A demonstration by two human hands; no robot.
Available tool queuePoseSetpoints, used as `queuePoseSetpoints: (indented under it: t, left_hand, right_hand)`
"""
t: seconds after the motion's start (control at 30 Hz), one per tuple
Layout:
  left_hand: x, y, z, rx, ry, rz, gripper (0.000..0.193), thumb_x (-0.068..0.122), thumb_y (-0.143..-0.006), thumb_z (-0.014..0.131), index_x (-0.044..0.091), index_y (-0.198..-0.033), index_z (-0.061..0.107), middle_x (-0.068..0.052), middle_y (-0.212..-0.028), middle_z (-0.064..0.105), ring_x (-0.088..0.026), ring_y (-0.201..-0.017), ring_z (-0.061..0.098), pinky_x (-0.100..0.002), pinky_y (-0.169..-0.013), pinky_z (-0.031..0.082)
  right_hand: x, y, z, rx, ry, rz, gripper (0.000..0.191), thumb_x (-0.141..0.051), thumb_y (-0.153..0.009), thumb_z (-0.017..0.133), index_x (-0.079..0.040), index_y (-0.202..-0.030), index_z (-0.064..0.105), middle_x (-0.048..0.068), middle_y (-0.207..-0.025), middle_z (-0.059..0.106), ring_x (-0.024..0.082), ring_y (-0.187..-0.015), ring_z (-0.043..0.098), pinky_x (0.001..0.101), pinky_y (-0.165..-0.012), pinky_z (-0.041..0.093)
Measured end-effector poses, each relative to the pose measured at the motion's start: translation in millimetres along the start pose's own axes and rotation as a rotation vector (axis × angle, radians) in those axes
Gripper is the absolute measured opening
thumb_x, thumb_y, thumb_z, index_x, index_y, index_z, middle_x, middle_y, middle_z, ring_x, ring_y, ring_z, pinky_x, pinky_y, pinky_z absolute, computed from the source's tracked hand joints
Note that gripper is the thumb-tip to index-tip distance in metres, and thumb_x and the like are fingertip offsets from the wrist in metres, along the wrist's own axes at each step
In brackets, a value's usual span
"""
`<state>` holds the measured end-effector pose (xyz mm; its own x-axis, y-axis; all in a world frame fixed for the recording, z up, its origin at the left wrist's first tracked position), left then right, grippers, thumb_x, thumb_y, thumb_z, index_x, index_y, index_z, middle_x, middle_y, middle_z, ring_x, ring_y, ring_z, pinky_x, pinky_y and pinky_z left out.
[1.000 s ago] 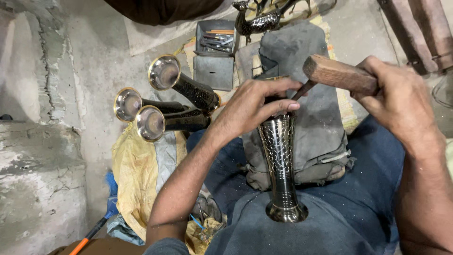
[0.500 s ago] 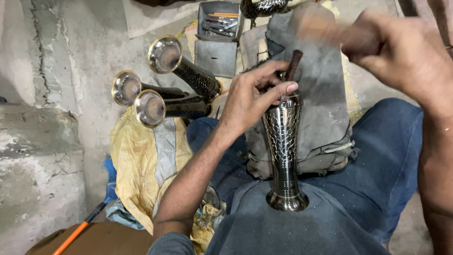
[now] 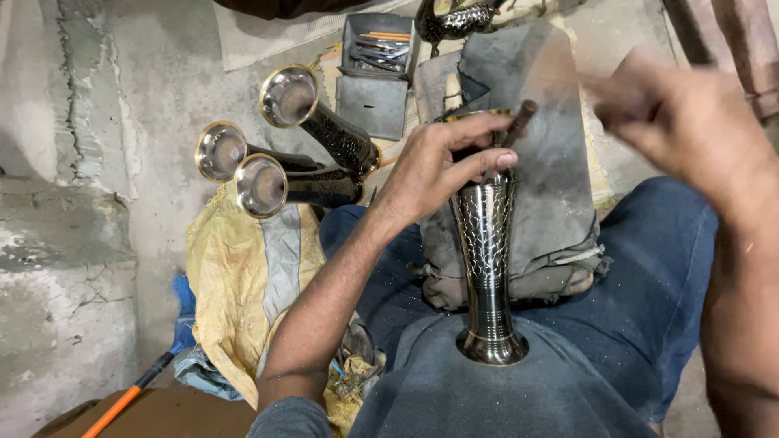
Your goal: The person uses a chisel and hammer to engrave a decorative pattern on a metal vase. They hold the vase steady with one hand while striking the chisel with the other, rotating the vase to work on different sections.
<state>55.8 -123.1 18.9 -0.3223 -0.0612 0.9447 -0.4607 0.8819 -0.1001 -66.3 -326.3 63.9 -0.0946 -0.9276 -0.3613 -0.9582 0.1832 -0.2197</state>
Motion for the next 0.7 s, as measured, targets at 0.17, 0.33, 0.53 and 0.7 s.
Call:
queuePoseSetpoints:
  t: [0.17, 0.33, 0.53, 0.7]
  left_hand:
    - [12, -4, -1, -0.07, -0.135, 0.131, 0.044, 0.036, -0.098, 0.074, 0.009, -0.133, 0.071, -0.009, -0.121, 0.078, -0.022, -0.108, 0.078, -0.04, -0.096, 0.063]
    - [4, -4, 5, -0.13, -0.187, 0.068, 0.046, 0.042, -0.096, 0.069, 0.012, -0.131, 0.071, -0.004, -0.108, 0.081, -0.017, -0.099, 0.08, -0.039, -0.09, 0.064]
    - [-11, -8, -3, -0.056, 0.142, 0.015, 0.045, 0.037, -0.097, 0.073, 0.012, -0.134, 0.066, -0.007, -0.111, 0.081, -0.016, -0.09, 0.082, -0.036, -0.084, 0.07]
    - [-16, -6, -8, -0.087, 0.212, -0.073, 0.044, 0.031, -0.096, 0.075, 0.01, -0.135, 0.069, -0.006, -0.102, 0.08, -0.012, -0.084, 0.077, -0.031, -0.074, 0.068]
  right_hand:
    - [5, 27, 10, 0.003, -0.052, 0.169, 0.033, -0.007, -0.084, 0.083, 0.0, -0.11, 0.065, 0.019, -0.087, 0.07, 0.031, -0.078, 0.071, 0.0417, -0.069, 0.056]
    - [-3, 43, 2, 0.18, -0.006, 0.109, 0.027, -0.008, -0.097, 0.083, 0.0, -0.117, 0.065, 0.019, -0.101, 0.072, 0.029, -0.09, 0.073, 0.039, -0.081, 0.058]
    - [-7, 39, -3, 0.163, 0.125, 0.179, 0.029, -0.011, -0.09, 0.088, 0.001, -0.107, 0.067, 0.018, -0.089, 0.073, 0.029, -0.081, 0.074, 0.0401, -0.071, 0.058]
    - [-6, 31, -3, 0.18, -0.185, 0.251, 0.037, -0.017, -0.096, 0.086, -0.002, -0.125, 0.07, 0.017, -0.103, 0.074, 0.026, -0.091, 0.074, 0.0382, -0.076, 0.056]
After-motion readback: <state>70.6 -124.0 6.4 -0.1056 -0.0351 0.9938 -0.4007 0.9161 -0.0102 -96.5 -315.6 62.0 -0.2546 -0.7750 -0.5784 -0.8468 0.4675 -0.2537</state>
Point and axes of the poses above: each hand's wrist, its own y-axis away from the middle knuckle, its own z-axis out of the palm, x = y × z, the point moved 6 cm from there along -y, towards the middle knuckle
